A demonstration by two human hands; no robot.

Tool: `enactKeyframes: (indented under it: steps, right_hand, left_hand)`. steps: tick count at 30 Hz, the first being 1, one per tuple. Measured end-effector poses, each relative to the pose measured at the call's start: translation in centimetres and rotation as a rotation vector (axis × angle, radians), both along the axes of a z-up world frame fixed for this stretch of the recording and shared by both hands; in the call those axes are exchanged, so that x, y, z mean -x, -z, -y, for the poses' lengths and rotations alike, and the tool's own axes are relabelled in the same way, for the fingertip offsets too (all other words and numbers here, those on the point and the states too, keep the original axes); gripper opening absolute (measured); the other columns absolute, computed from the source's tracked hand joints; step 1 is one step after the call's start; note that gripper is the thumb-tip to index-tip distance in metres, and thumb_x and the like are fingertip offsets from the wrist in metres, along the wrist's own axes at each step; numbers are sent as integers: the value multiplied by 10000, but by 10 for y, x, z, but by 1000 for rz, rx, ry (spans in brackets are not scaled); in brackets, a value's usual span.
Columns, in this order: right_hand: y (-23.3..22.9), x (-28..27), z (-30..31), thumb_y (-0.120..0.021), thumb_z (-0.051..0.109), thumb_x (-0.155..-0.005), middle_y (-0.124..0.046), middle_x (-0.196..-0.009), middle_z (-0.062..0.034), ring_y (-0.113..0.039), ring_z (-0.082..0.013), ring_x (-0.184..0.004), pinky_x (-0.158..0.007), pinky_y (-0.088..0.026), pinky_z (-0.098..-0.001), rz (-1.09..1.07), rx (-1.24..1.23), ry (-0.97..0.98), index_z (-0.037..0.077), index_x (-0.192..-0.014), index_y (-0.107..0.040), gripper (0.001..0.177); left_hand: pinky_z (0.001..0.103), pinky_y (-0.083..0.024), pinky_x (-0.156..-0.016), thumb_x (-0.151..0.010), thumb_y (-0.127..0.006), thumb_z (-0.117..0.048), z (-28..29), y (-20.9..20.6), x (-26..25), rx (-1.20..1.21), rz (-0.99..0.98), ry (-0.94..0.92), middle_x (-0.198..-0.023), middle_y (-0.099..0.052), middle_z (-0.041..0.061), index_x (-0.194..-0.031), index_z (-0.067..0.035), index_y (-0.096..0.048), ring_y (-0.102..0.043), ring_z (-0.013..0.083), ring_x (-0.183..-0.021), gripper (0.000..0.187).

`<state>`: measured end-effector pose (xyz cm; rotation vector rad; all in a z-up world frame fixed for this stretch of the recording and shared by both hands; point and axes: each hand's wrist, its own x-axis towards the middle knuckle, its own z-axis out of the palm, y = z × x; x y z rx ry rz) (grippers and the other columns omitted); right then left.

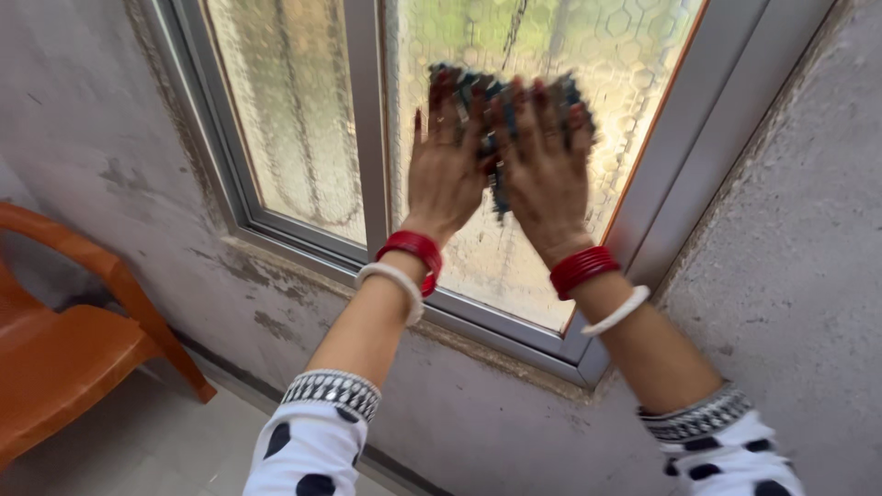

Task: The person uses a blue cloth to wipe the metal frame and textured glass of a window. They clean the lower track, vertical edges, and the glass surface with repetitive hand motions.

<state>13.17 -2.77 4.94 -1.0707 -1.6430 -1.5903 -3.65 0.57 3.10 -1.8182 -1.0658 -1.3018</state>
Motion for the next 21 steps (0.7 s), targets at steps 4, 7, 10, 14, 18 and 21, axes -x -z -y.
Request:
enactKeyframes:
  steps: [4, 7, 10, 14, 18, 21]
  right_hand:
    - [-39, -43, 14, -619, 279, -1150, -45, -1721, -149, 20, -296, -1643, -1332, 75, -498, 49, -71, 92, 102, -1686, -165, 725]
    - [-43, -61, 36, -597, 365, -1154, -61, -1710, -156, 13, -310, -1631, -1333, 78, -497, 114, -101, 279, 81, -1670, -196, 712]
    - [-47, -71, 63, -646, 405, -1087, -139, -1741, -175, -54, -316, -1648, -1327, 28, -495, 194, 70, 290, 76, -1706, -271, 796]
    - [-86, -91, 86, -706, 313, -889, -297, -1718, -119, -206, -293, -1577, -1253, -104, -485, 331, -7, 512, 177, -1677, -376, 866]
    - [-122, -108, 78, -711, 299, -938, -302, -1651, -175, -241, -341, -1515, -1221, -191, -493, 265, -158, 559, 124, -1646, -359, 810]
    - [-111, -107, 68, -700, 299, -983, -263, -1638, -246, -226, -405, -1501, -1229, -217, -513, 152, -65, 522, 60, -1646, -326, 797]
  left_hand:
    - [536, -97, -1357, -1139, -468, -475, -14, -39, -47, -115, 5, 44, -1729, 48, 203, -1687, -201, 35, 19, 359, -1630, 793]
    - [519, -65, -1373, -1162, -450, -471, -6, -33, -74, -177, 5, 62, -1735, 89, 198, -1694, -196, 57, 53, 358, -1637, 784]
    - [521, -52, -1364, -1145, -456, -498, 14, -16, -84, -103, -36, 132, -1727, 80, 208, -1681, -143, 44, 44, 379, -1624, 815]
    - [530, -65, -1342, -1103, -482, -525, 31, -47, -91, -92, -123, 148, -1708, 26, 221, -1664, -112, -6, 19, 378, -1606, 844]
    - [505, -129, -1320, -1147, -457, -444, 50, -119, -116, 120, -206, 28, -1698, -199, 189, -1650, -125, -198, -148, 334, -1580, 649]
    - [431, -213, -1294, -1172, -368, -310, 67, -147, -135, 386, -223, 81, -1668, -368, 135, -1645, -140, -309, -308, 259, -1539, 506]
